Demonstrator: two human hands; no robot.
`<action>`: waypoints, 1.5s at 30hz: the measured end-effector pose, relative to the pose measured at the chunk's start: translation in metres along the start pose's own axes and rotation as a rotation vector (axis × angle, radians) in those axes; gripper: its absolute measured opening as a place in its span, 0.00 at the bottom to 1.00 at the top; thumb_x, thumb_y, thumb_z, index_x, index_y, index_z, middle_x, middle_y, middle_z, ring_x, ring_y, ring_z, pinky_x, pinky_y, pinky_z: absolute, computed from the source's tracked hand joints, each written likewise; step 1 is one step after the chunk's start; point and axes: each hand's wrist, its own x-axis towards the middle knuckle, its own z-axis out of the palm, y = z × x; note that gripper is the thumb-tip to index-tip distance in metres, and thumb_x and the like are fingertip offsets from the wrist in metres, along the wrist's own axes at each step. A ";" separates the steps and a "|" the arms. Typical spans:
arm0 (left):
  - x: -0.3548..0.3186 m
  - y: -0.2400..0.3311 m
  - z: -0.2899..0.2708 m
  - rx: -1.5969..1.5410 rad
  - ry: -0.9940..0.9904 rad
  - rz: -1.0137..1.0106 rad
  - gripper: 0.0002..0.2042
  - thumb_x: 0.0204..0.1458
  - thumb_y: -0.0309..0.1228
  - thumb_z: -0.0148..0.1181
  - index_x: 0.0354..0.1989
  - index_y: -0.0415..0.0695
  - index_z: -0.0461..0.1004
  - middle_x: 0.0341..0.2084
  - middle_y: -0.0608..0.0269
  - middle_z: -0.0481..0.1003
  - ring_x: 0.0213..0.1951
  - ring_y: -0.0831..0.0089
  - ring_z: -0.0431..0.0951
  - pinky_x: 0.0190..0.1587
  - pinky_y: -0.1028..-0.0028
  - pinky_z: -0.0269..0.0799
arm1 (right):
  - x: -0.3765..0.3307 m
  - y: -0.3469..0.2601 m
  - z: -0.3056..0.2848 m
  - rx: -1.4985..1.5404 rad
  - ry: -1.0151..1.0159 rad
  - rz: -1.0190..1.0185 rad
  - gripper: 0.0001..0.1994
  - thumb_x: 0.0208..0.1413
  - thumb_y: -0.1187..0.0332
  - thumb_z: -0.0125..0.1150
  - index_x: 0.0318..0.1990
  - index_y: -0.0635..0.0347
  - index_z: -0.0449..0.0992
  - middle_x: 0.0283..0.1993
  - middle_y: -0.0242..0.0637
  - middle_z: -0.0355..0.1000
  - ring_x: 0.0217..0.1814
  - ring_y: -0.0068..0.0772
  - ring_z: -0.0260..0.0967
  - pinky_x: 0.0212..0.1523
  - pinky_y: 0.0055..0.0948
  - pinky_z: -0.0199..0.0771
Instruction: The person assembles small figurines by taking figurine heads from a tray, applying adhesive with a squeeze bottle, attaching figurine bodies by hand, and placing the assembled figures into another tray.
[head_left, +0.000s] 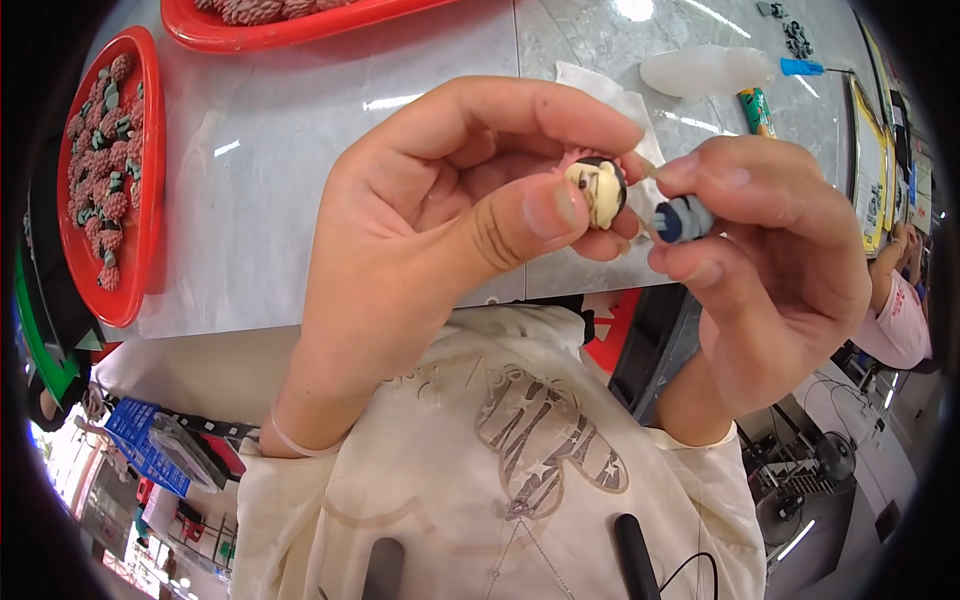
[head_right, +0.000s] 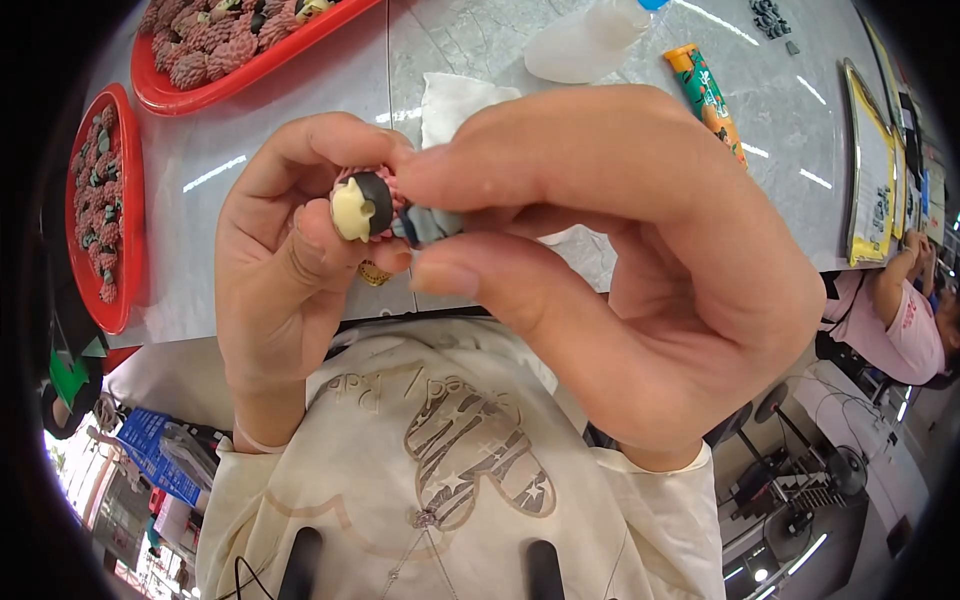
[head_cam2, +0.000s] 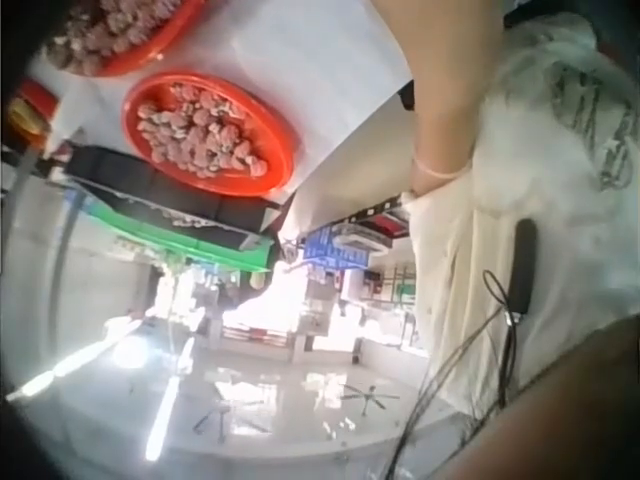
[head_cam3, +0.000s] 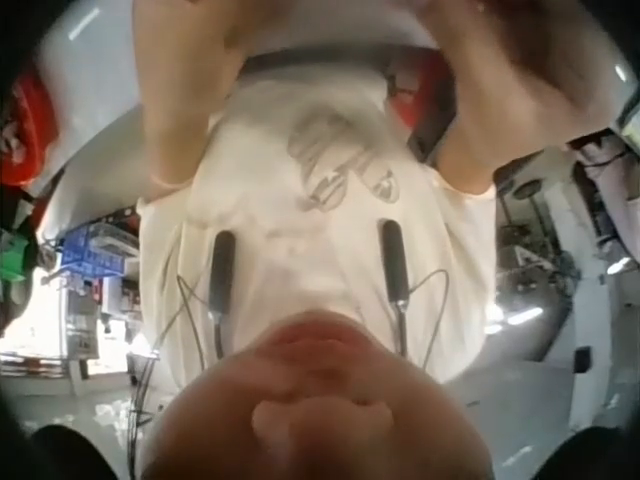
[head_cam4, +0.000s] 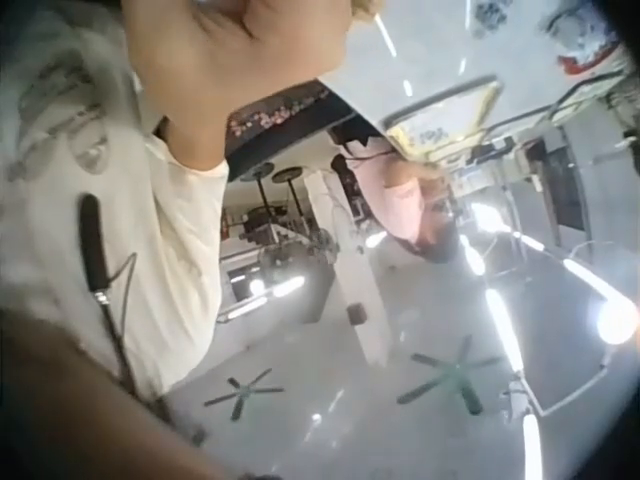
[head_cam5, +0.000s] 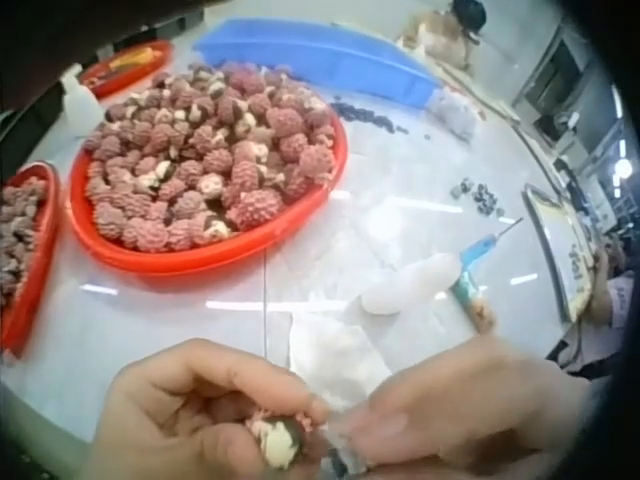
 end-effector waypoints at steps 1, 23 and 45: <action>0.000 -0.001 -0.001 -0.001 0.001 -0.001 0.20 0.41 0.38 0.55 0.38 0.35 0.61 0.33 0.55 0.67 0.28 0.77 0.69 0.29 0.84 0.67 | 0.001 -0.003 0.004 -0.067 0.019 -0.017 0.12 0.36 0.76 0.59 0.31 0.69 0.65 0.31 0.49 0.63 0.30 0.33 0.64 0.27 0.17 0.65; -0.003 -0.002 0.003 0.021 0.111 -0.028 0.19 0.35 0.38 0.61 0.30 0.36 0.66 0.24 0.61 0.68 0.27 0.79 0.69 0.27 0.85 0.66 | 0.002 -0.009 0.002 -0.407 -0.158 -0.172 0.08 0.39 0.78 0.56 0.30 0.70 0.67 0.27 0.49 0.64 0.24 0.27 0.66 0.22 0.15 0.66; -0.002 0.071 -0.033 0.905 0.451 0.684 0.15 0.47 0.33 0.45 0.37 0.33 0.64 0.32 0.54 0.68 0.26 0.75 0.69 0.28 0.80 0.64 | -0.011 0.008 -0.010 -0.386 0.257 -0.272 0.20 0.45 0.51 0.48 0.33 0.61 0.70 0.31 0.45 0.62 0.30 0.30 0.58 0.25 0.18 0.58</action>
